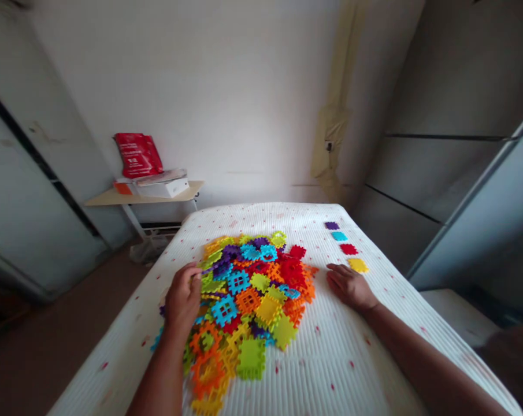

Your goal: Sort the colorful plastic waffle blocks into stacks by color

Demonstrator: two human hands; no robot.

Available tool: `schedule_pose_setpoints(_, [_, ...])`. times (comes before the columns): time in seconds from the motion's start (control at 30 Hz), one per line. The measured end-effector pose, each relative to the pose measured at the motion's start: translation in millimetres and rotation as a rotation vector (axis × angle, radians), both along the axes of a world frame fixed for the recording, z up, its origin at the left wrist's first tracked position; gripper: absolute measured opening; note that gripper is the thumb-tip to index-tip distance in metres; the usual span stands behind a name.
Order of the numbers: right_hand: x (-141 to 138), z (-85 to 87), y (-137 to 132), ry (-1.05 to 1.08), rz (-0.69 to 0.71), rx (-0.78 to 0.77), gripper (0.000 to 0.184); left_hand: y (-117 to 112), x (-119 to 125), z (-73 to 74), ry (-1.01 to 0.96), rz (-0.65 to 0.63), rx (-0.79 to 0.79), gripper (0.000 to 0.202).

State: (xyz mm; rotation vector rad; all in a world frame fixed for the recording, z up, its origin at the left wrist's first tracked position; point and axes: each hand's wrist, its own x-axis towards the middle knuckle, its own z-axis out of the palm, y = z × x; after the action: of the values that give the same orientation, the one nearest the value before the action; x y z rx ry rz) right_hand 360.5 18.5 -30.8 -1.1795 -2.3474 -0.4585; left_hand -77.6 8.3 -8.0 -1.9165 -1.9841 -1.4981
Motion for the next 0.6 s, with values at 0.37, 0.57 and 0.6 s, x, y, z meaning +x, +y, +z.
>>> schedule_pose_setpoints(0.37, [-2, 0.9, -3, 0.025, -0.029, 0.003, 0.029, -15, 14, 18.3, -0.128, 0.295, -0.061, 0.027])
schedule_pose_setpoints(0.57, [-34, 4.7, 5, 0.3, 0.055, 0.017, 0.02, -21, 54, 21.3, -0.446, -0.033, 0.014, 0.029])
schedule_pose_setpoints(0.6, [-47, 10.3, 4, 0.351, 0.09, 0.01, 0.019, -22, 61, 21.7, -0.5, -0.098, -0.01, 0.032])
